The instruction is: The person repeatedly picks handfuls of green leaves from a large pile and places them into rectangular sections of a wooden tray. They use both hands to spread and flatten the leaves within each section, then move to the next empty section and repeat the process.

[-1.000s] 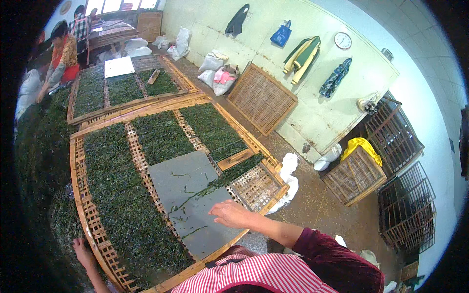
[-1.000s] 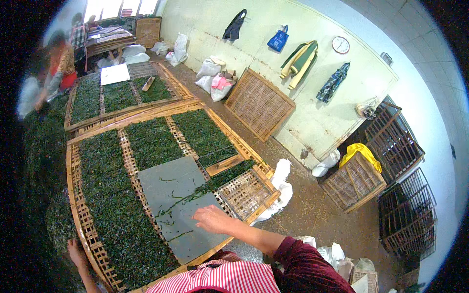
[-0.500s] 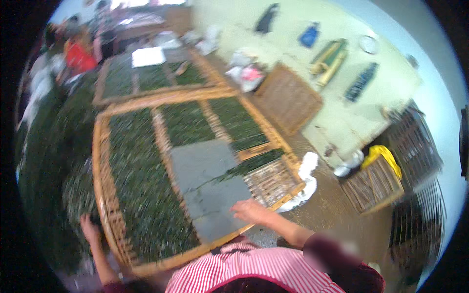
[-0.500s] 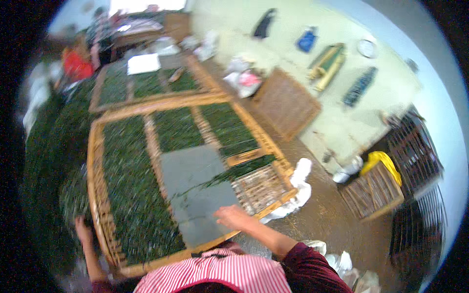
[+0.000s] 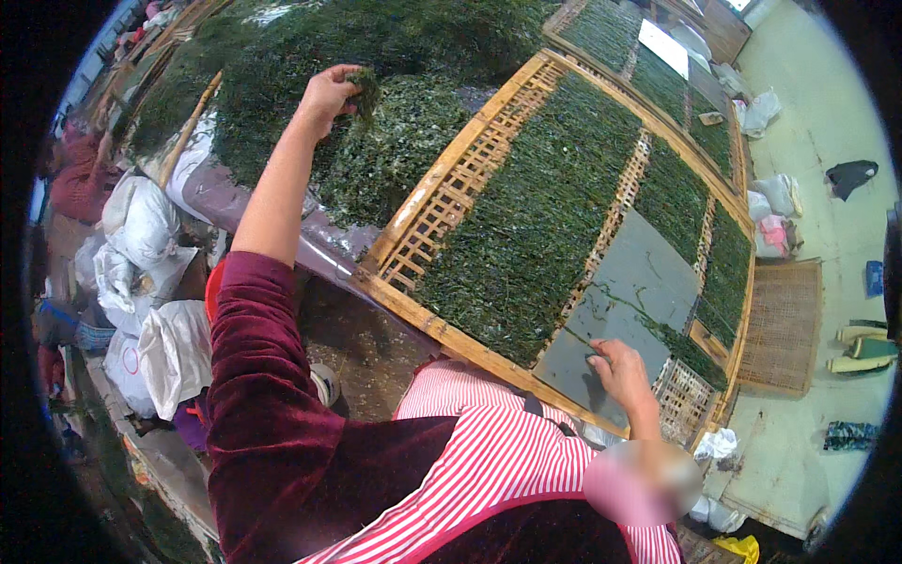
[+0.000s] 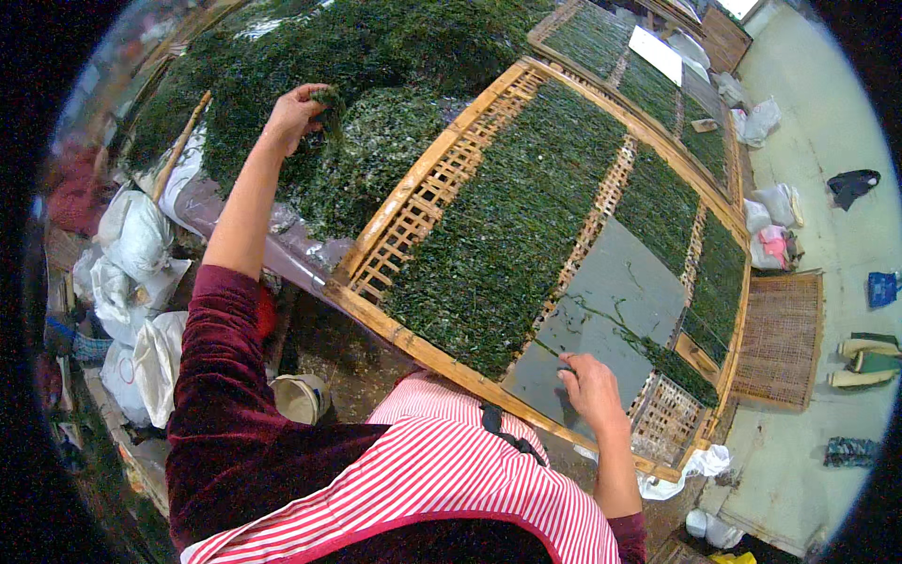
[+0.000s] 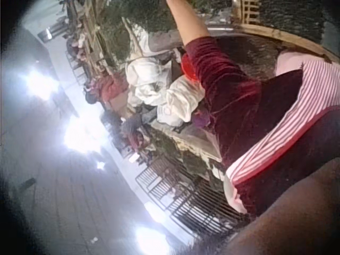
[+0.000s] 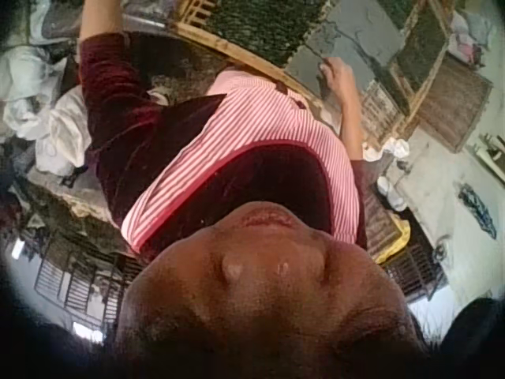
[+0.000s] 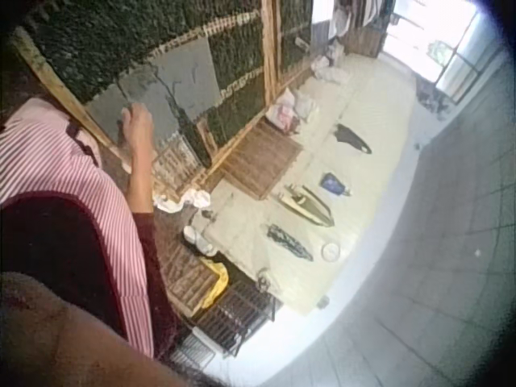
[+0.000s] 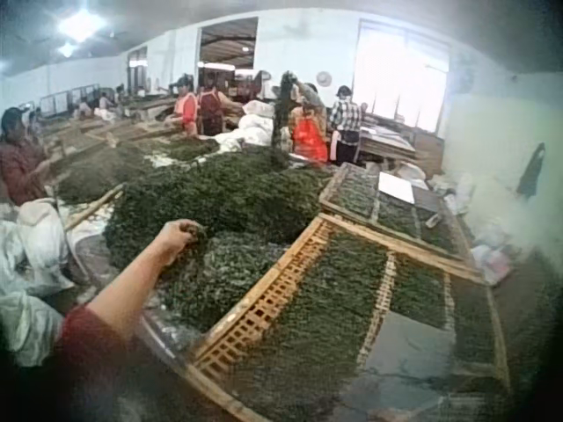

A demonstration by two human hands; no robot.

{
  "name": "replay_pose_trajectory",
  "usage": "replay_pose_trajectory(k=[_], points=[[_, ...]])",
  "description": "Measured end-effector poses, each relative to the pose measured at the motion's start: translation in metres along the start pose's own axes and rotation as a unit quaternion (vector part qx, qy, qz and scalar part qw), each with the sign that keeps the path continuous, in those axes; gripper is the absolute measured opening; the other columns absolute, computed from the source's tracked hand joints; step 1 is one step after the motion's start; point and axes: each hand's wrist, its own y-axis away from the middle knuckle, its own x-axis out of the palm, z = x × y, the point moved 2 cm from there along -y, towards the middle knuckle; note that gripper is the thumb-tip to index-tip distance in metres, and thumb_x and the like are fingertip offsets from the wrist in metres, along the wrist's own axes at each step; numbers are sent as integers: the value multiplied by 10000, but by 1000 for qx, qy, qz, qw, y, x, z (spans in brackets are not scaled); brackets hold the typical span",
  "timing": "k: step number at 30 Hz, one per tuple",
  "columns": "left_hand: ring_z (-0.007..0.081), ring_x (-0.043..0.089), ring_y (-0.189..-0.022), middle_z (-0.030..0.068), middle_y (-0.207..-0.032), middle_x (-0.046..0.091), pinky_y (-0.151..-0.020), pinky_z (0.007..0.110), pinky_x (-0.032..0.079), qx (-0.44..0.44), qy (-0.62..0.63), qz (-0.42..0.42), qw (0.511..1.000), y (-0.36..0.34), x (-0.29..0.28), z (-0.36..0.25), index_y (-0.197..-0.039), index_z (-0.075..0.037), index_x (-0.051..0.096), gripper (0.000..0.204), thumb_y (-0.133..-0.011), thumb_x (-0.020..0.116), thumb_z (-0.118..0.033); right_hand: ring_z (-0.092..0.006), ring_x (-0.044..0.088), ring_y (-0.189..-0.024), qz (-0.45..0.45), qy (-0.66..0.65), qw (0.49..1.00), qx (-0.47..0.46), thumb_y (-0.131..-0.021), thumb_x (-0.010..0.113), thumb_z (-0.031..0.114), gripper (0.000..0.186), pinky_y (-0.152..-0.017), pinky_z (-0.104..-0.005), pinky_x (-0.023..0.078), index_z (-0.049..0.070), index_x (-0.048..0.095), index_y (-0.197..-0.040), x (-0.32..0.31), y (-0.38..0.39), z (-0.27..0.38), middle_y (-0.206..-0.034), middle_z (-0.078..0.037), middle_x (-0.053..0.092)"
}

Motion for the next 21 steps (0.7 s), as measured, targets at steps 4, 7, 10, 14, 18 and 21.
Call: replay_pose_trajectory(k=[4, 7, 10, 14, 18, 21], points=[[102, 649, -869, -18, -1034, 706, -659, 269, 504, 47, 32, 21, 998, 10, -13, -56, -1233, -146, 649, 310, -961, 558, -27, -380, 652, -962, 1, -8, 999, -51, -875, 651, 150, 277, -869, -445, 520, 26, 692, -1119, -4, -24, 12, -1044, -181, 685], [92, 656, -863, -19, -1041, 703, -636, 242, 509, 82, 42, 64, 994, 25, 6, -101, -1252, -152, 641, 321, -964, 571, -29, -332, 678, -965, -4, -77, 995, -70, -885, 651, 152, 285, -867, -407, 530, 21, 689, -1136, -16, -42, 19, -1055, -175, 699], [89, 628, -840, -23, -1042, 673, -639, 242, 510, 105, 61, 140, 983, 59, 59, -134, -1258, -145, 642, 343, -944, 598, -14, -249, 696, -968, -20, -171, 981, -87, -913, 642, 161, 290, -868, -363, 534, 7, 681, -1156, -36, -61, 24, -1058, -152, 716], [91, 613, -748, -26, -1009, 654, -633, 244, 519, 104, 68, 273, 954, 124, 178, -155, -1240, -127, 644, 360, -912, 598, 14, -194, 688, -966, -7, -435, 898, -72, -980, 612, 211, 373, -841, -320, 549, 5, 595, -1290, -64, -82, 13, -1145, -85, 678], [107, 620, -803, -10, -1024, 653, -682, 271, 537, 83, 44, 379, 921, 204, 324, -155, -1231, -114, 643, 345, -905, 590, -11, -252, 690, -974, -50, -646, 762, -24, -1008, 572, 394, 555, -809, -348, 589, 47, 451, -1423, -82, -76, -35, -1251, -118, 617], [110, 601, -851, 4, -1019, 653, -709, 286, 522, 59, 35, 478, 876, 264, 437, -150, -1189, -88, 657, 326, -875, 613, -15, -256, 695, -968, -50, -747, 663, -15, -994, 510, 542, 629, -785, -355, 601, 75, 460, -1411, -92, -51, -103, -1219, -133, 635]])
